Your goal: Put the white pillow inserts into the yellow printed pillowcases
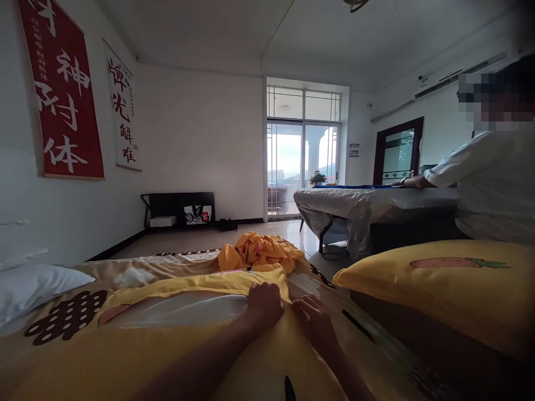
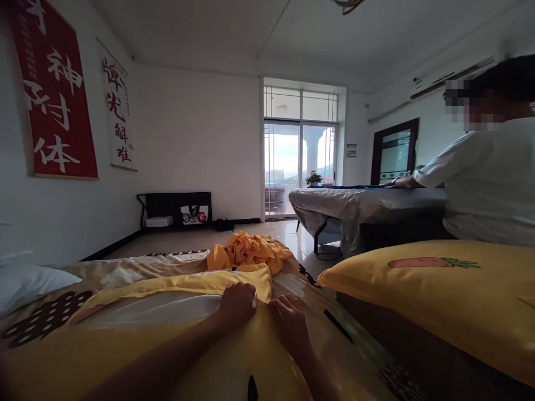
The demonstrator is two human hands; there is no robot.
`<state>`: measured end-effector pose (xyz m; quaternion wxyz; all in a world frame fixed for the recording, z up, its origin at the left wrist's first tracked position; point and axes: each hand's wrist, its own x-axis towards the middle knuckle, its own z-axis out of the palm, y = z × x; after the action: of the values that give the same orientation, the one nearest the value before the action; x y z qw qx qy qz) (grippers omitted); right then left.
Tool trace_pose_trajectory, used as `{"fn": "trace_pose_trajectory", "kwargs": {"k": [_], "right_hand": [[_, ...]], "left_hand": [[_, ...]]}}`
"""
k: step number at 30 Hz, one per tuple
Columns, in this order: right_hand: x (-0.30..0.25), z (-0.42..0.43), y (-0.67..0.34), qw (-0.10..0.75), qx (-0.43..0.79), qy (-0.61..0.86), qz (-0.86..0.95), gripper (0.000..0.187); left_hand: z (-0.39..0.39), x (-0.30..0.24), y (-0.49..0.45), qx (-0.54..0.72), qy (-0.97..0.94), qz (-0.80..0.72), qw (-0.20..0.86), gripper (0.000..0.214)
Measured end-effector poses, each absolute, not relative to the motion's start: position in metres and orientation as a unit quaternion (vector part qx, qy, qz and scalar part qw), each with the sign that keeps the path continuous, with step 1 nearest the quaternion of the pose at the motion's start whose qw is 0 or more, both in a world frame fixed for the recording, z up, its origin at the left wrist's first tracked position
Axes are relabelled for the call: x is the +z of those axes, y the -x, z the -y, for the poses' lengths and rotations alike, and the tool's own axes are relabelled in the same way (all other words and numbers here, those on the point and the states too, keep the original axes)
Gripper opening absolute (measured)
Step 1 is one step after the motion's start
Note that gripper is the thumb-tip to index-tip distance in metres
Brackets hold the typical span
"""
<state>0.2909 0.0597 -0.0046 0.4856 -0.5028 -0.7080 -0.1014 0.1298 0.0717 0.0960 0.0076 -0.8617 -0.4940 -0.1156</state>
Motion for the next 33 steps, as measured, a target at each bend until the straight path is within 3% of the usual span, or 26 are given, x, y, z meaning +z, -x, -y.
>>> {"fn": "trace_pose_trajectory", "kwargs": {"k": [8, 19, 24, 28, 31, 33], "right_hand": [[0.0, -0.054, -0.288, 0.46, -0.114, 0.502, 0.724, 0.029], [0.007, -0.044, -0.288, 0.439, -0.115, 0.489, 0.745, 0.032], [0.027, -0.038, -0.283, 0.375, -0.072, 0.532, 0.756, 0.029], [0.062, -0.033, -0.239, 0.377, -0.098, 0.532, 0.751, 0.03], [0.073, -0.038, -0.182, 0.315, -0.141, 0.474, 0.81, 0.032], [0.068, -0.048, -0.149, 0.273, -0.168, 0.456, 0.83, 0.021]], "left_hand": [[-0.062, 0.113, -0.068, -0.176, 0.842, 0.508, 0.042, 0.03], [-0.06, 0.114, 0.014, -0.242, 0.796, 0.554, -0.033, 0.027], [-0.062, 0.104, 0.034, -0.274, 0.78, 0.559, -0.064, 0.027], [-0.075, 0.085, 0.029, -0.279, 0.792, 0.52, -0.155, 0.024], [-0.08, 0.078, 0.028, -0.267, 0.8, 0.509, -0.171, 0.023], [-0.079, 0.079, 0.032, -0.263, 0.806, 0.509, -0.152, 0.024]]}}
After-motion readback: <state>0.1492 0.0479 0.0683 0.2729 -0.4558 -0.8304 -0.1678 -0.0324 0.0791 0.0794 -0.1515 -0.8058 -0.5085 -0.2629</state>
